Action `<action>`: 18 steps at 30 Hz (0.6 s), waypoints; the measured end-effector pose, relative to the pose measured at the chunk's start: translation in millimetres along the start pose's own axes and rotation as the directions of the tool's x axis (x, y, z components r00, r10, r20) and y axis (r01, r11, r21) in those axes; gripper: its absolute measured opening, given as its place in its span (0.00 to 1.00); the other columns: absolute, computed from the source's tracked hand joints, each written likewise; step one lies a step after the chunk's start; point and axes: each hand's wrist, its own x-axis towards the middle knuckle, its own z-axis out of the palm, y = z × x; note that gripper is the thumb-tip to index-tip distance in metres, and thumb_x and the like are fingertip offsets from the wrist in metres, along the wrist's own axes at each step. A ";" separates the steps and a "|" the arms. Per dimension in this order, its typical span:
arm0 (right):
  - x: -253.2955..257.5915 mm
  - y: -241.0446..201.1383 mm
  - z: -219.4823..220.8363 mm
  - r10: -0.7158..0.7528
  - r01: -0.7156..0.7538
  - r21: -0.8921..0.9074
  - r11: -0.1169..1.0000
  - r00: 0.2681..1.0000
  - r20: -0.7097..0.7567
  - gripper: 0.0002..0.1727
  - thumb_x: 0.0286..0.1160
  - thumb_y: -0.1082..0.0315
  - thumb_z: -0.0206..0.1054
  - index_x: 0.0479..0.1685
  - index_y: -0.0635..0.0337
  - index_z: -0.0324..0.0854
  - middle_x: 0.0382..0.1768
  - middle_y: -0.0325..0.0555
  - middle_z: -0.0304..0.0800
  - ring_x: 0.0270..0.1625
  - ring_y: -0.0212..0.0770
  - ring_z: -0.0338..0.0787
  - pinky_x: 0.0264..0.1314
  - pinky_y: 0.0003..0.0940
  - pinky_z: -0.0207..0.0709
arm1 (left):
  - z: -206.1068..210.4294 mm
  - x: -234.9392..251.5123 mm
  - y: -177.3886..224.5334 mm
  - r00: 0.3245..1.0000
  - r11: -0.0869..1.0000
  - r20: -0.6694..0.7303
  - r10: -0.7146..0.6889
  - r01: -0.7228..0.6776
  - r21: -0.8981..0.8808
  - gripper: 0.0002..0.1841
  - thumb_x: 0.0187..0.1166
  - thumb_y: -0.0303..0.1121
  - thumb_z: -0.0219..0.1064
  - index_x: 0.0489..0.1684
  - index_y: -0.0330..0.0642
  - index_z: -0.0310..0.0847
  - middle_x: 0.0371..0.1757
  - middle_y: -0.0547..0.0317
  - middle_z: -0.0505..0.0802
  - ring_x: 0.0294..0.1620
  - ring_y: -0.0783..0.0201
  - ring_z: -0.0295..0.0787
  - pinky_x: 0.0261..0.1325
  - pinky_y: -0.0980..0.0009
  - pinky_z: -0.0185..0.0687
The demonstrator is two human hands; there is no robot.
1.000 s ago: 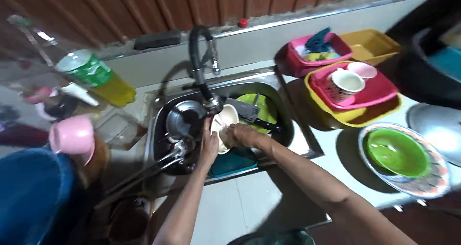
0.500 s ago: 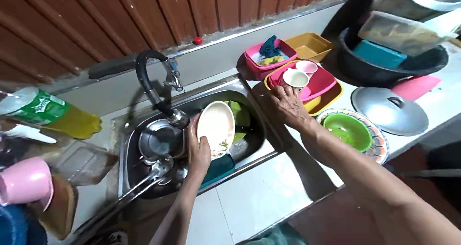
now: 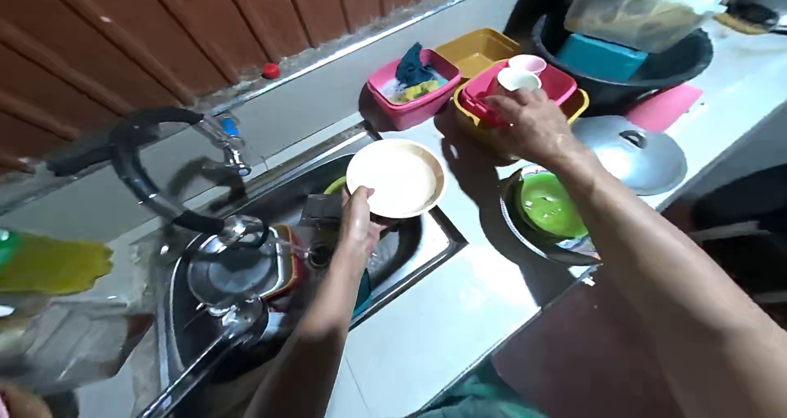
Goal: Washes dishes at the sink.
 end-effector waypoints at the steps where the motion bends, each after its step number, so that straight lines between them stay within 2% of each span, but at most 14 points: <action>1: -11.7 7.2 -15.1 0.060 -0.060 0.020 0.998 0.998 0.000 0.26 0.75 0.64 0.71 0.75 0.57 0.80 0.68 0.73 0.80 0.70 0.80 0.77 0.62 0.79 0.72 | 9.3 4.2 -1.5 1.000 1.000 0.009 -0.014 0.014 -0.006 0.31 0.88 0.32 0.51 0.91 0.58 0.48 0.72 0.37 0.81 0.58 0.40 0.89 0.48 0.43 0.89; 3: -39.9 26.9 -40.1 0.198 -0.201 0.034 0.979 0.978 0.067 0.24 0.80 0.58 0.69 0.70 0.61 0.82 0.66 0.71 0.81 0.69 0.76 0.80 0.62 0.79 0.73 | 26.5 14.2 -6.7 0.999 0.999 0.032 -0.032 0.033 -0.030 0.31 0.88 0.32 0.52 0.91 0.57 0.49 0.74 0.37 0.79 0.61 0.39 0.87 0.51 0.41 0.89; 4: -55.9 38.0 -49.2 0.268 -0.275 0.035 0.961 0.954 0.137 0.26 0.82 0.53 0.68 0.69 0.62 0.81 0.66 0.70 0.82 0.67 0.75 0.83 0.62 0.79 0.73 | 34.2 20.1 -10.6 0.998 0.998 0.045 -0.043 0.045 -0.042 0.31 0.88 0.33 0.53 0.91 0.57 0.49 0.74 0.38 0.79 0.62 0.39 0.87 0.52 0.41 0.89; 6: -86.7 59.6 -55.4 0.402 -0.434 0.051 0.899 0.867 0.294 0.32 0.79 0.46 0.70 0.71 0.64 0.79 0.62 0.70 0.86 0.63 0.74 0.86 0.63 0.80 0.72 | 48.3 28.8 -18.3 0.996 0.996 0.069 -0.057 0.061 -0.062 0.30 0.89 0.35 0.53 0.91 0.53 0.49 0.76 0.37 0.78 0.62 0.38 0.87 0.51 0.41 0.90; 7: -101.8 68.1 -52.1 0.451 -0.505 0.070 0.860 0.817 0.358 0.35 0.76 0.47 0.74 0.72 0.66 0.78 0.58 0.72 0.87 0.60 0.75 0.86 0.62 0.80 0.72 | 54.7 30.7 -21.5 0.995 0.996 0.083 -0.061 0.067 -0.066 0.30 0.91 0.37 0.54 0.91 0.52 0.48 0.77 0.36 0.76 0.64 0.38 0.86 0.53 0.41 0.90; 9: -132.0 82.0 -34.8 0.490 -0.591 0.145 0.793 0.762 0.423 0.36 0.70 0.50 0.80 0.69 0.69 0.77 0.46 0.71 0.88 0.49 0.71 0.88 0.54 0.76 0.76 | 66.0 32.8 -28.6 0.993 0.998 0.114 -0.040 0.045 -0.050 0.28 0.93 0.39 0.54 0.89 0.48 0.49 0.77 0.35 0.75 0.63 0.40 0.86 0.53 0.44 0.90; 11: -151.3 83.7 -13.5 0.498 -0.644 0.271 0.716 0.743 0.447 0.33 0.66 0.59 0.83 0.63 0.71 0.74 0.38 0.64 0.86 0.39 0.60 0.87 0.44 0.64 0.81 | 69.7 33.9 -33.9 0.986 0.999 0.165 -0.028 0.030 -0.011 0.25 0.94 0.40 0.52 0.87 0.46 0.54 0.75 0.36 0.78 0.63 0.41 0.86 0.55 0.45 0.89; 13: -162.5 79.3 -3.4 0.536 -0.694 0.367 0.619 0.716 0.447 0.29 0.64 0.71 0.82 0.62 0.69 0.74 0.40 0.61 0.87 0.39 0.54 0.89 0.43 0.58 0.85 | 65.9 32.9 -34.4 0.973 0.996 0.219 -0.075 0.064 0.057 0.25 0.94 0.45 0.51 0.85 0.45 0.59 0.75 0.37 0.78 0.61 0.42 0.87 0.53 0.47 0.90; 15: -172.8 76.9 -2.7 0.556 -0.708 0.419 0.569 0.706 0.439 0.26 0.67 0.77 0.76 0.65 0.67 0.73 0.44 0.60 0.85 0.41 0.49 0.88 0.43 0.54 0.83 | 54.7 30.6 -30.3 0.958 0.985 0.252 -0.139 0.108 0.133 0.29 0.92 0.48 0.54 0.88 0.46 0.59 0.78 0.33 0.75 0.62 0.39 0.86 0.54 0.46 0.89; 17: -182.5 66.6 -9.6 0.567 -0.720 0.454 0.525 0.693 0.445 0.29 0.69 0.78 0.69 0.73 0.62 0.71 0.51 0.53 0.85 0.42 0.38 0.88 0.41 0.41 0.85 | 32.0 30.1 -25.1 0.950 0.974 0.277 -0.146 0.089 0.207 0.33 0.91 0.46 0.57 0.92 0.47 0.52 0.80 0.33 0.72 0.63 0.40 0.85 0.55 0.48 0.87; 18: -186.8 61.1 -12.7 0.574 -0.720 0.477 0.505 0.692 0.437 0.30 0.69 0.79 0.67 0.74 0.60 0.69 0.51 0.48 0.85 0.41 0.31 0.88 0.37 0.33 0.85 | 15.7 31.5 -22.8 0.950 0.969 0.284 -0.132 0.063 0.241 0.32 0.91 0.45 0.57 0.92 0.47 0.53 0.77 0.35 0.76 0.60 0.43 0.86 0.53 0.50 0.87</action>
